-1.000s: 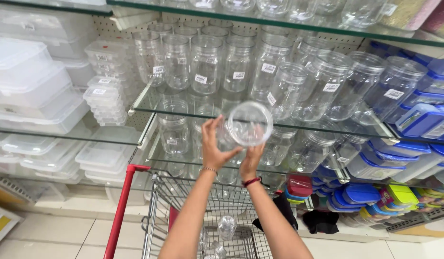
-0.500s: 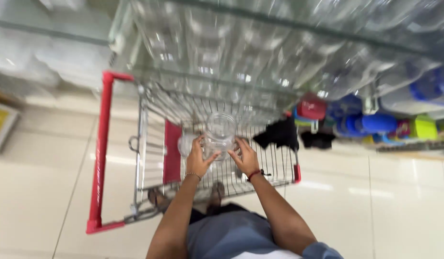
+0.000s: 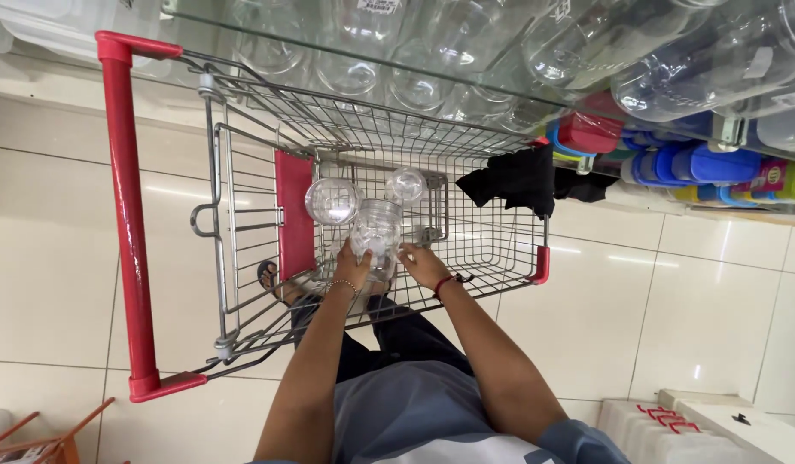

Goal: Picking up plastic jars from a shelf and placing them in a shopping cart, then wiping the shelf with a cloth.

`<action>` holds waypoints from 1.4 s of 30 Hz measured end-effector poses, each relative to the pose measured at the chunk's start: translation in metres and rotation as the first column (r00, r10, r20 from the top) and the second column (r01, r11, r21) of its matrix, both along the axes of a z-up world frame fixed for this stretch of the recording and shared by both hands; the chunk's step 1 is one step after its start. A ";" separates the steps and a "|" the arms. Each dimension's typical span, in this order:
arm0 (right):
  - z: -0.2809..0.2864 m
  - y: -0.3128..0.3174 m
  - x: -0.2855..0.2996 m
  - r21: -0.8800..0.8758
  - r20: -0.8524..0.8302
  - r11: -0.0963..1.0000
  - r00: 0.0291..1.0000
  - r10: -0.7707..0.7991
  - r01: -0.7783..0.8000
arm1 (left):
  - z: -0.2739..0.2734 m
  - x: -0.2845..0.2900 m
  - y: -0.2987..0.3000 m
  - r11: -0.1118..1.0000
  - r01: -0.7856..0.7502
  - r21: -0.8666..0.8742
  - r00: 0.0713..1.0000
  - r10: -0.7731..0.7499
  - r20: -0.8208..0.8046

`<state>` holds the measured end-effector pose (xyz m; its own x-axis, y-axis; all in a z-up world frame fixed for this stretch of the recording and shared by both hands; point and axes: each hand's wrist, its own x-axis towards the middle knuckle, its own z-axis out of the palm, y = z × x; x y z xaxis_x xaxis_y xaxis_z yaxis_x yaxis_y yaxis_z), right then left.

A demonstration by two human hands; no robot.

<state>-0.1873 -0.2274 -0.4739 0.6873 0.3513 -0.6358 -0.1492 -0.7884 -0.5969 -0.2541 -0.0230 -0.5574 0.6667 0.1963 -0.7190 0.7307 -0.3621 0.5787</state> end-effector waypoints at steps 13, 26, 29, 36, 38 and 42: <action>0.168 0.026 0.112 0.755 0.367 0.603 0.595 -0.715 0.258 | 0.240 0.136 -0.034 0.993 -0.084 0.083 0.484 -0.032 0.874; 0.447 -0.017 0.213 0.740 0.651 0.670 -0.180 -0.737 -0.066 | 0.536 0.279 -0.099 0.973 -0.003 0.233 -0.285 -0.224 0.932; 0.455 -0.024 0.226 0.719 0.680 0.692 -0.136 -0.720 -0.066 | 0.536 0.329 -0.114 0.993 0.098 0.069 -0.254 -0.042 0.966; 0.440 -0.025 0.238 0.692 0.718 0.721 -0.063 -0.693 -0.035 | 0.523 0.368 -0.114 0.988 0.129 -0.080 0.125 0.063 0.990; 0.444 -0.024 0.240 0.711 0.699 0.702 -0.067 -0.712 -0.038 | 0.537 0.363 -0.108 0.974 0.196 -0.110 0.192 0.072 0.979; 0.451 -0.024 0.231 0.758 0.647 0.646 -0.019 -0.762 -0.095 | 0.542 0.353 -0.104 0.958 0.270 -0.094 0.223 0.033 0.974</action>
<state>0.0441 -0.2517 -0.0230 0.5861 -0.2673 0.7649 0.6719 -0.3674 -0.6431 0.0987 -0.1270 -0.0151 0.8751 0.0063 0.4839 -0.4769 -0.1587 0.8645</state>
